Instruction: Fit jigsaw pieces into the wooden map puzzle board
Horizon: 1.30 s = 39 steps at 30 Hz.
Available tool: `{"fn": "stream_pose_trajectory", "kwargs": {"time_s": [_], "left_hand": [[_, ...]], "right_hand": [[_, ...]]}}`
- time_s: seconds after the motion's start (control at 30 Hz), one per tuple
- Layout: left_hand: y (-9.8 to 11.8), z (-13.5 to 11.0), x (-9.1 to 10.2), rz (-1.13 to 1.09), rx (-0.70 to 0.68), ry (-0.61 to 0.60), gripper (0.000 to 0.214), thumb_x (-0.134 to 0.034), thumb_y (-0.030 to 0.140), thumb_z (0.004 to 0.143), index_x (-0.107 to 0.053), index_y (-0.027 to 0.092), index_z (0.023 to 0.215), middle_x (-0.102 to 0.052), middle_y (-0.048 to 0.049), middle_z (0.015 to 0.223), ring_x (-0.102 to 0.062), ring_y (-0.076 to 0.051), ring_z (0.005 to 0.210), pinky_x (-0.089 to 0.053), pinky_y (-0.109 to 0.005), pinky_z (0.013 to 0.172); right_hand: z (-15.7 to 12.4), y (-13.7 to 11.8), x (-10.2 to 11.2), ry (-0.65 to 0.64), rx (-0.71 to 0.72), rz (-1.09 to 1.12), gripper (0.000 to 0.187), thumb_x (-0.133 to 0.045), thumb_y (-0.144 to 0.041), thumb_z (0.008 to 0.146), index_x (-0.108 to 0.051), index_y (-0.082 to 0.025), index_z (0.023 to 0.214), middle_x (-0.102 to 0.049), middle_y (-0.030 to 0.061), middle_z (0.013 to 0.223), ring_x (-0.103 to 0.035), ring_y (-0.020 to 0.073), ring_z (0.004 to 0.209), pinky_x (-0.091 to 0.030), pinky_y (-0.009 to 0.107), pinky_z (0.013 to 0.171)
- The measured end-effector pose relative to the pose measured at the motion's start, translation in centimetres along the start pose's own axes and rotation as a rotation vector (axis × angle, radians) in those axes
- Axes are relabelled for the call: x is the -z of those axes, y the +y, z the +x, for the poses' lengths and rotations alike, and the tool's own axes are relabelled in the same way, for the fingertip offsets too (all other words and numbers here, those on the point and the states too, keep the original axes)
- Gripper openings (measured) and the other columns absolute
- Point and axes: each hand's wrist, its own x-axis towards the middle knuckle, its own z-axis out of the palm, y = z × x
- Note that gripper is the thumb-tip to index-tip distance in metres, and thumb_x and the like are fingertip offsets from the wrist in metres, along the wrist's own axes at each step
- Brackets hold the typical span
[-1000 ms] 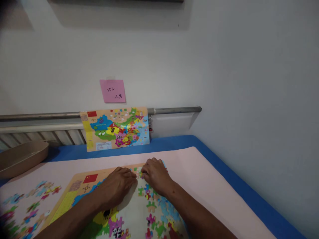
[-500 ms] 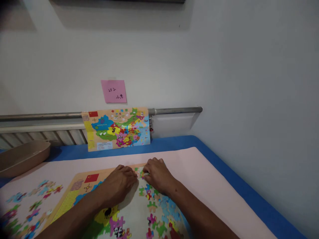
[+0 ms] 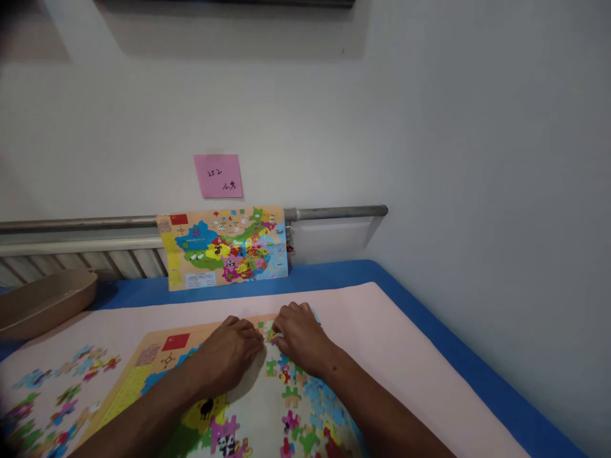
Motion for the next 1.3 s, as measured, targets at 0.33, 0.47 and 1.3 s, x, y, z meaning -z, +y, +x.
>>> {"fn": "stream_pose_trajectory", "kwargs": {"time_s": [0.33, 0.47, 1.3], "left_hand": [[0.0, 0.1, -0.2, 0.017, 0.000, -0.007, 0.016, -0.051, 0.016, 0.101, -0.062, 0.017, 0.090, -0.072, -0.0057, 0.102, -0.062, -0.027, 0.104, -0.042, -0.047, 0.093], [0.0, 0.2, -0.1, 0.027, 0.004, -0.012, 0.015, -0.052, 0.014, 0.100, -0.061, 0.018, 0.088, -0.072, -0.0045, 0.100, -0.061, -0.026, 0.102, -0.042, -0.047, 0.092], [0.5, 0.4, 0.3, 0.090, 0.021, -0.057, 0.015, -0.051, 0.012, 0.096, -0.066, 0.015, 0.094, -0.072, -0.0093, 0.101, -0.062, -0.029, 0.102, -0.046, -0.050, 0.093]], "right_hand": [[0.2, 0.0, -0.4, 0.011, -0.021, 0.017, 0.004, -0.073, -0.020, 0.096, -0.070, -0.018, 0.096, -0.066, 0.0056, 0.103, -0.054, 0.0244, 0.104, -0.031, 0.039, 0.088], [0.0, -0.2, 0.0, 0.012, 0.007, -0.004, 0.003, -0.069, -0.016, 0.096, -0.068, -0.019, 0.094, -0.064, 0.0053, 0.102, -0.053, 0.0242, 0.103, -0.031, 0.039, 0.088], [-0.9, -0.9, 0.3, -0.016, 0.123, -0.039, 0.015, -0.060, -0.018, 0.108, -0.069, -0.022, 0.096, -0.074, 0.0030, 0.104, -0.056, 0.0249, 0.112, -0.030, 0.042, 0.091]]}}
